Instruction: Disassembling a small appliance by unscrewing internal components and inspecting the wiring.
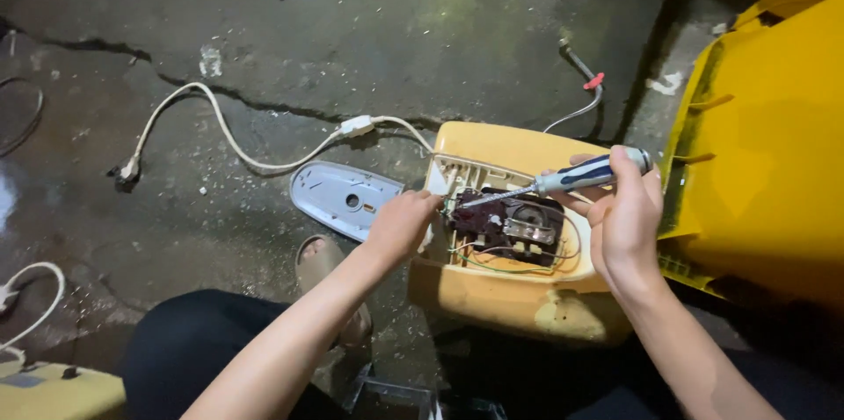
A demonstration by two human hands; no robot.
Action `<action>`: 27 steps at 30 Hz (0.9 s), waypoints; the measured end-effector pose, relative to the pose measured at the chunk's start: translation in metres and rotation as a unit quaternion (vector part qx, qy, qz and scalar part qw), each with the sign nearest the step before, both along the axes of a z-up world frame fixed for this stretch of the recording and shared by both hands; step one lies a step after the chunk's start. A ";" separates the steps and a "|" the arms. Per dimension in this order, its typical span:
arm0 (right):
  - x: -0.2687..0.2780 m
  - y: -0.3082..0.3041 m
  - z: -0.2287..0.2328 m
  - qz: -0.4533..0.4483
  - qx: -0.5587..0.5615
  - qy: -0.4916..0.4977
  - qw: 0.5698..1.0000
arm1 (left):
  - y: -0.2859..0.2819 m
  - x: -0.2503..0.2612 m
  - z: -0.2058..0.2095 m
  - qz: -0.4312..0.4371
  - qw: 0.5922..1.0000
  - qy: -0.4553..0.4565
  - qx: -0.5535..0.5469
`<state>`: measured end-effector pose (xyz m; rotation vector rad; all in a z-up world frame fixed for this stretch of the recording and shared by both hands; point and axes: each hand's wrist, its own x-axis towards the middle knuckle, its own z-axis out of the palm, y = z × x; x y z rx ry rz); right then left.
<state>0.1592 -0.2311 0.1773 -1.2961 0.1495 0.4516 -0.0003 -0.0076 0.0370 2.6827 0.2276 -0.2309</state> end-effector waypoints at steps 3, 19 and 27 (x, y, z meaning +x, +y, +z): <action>-0.012 0.013 0.011 0.030 -0.035 -0.042 0.998 | 0.002 0.000 -0.003 0.003 0.999 -0.029 -0.018; -0.044 0.040 0.025 0.132 -0.190 -0.259 0.938 | -0.002 0.008 0.002 0.036 0.994 -0.016 -0.098; -0.058 0.047 0.016 0.172 -0.212 -0.335 0.902 | -0.004 0.005 -0.003 0.034 0.994 -0.025 -0.100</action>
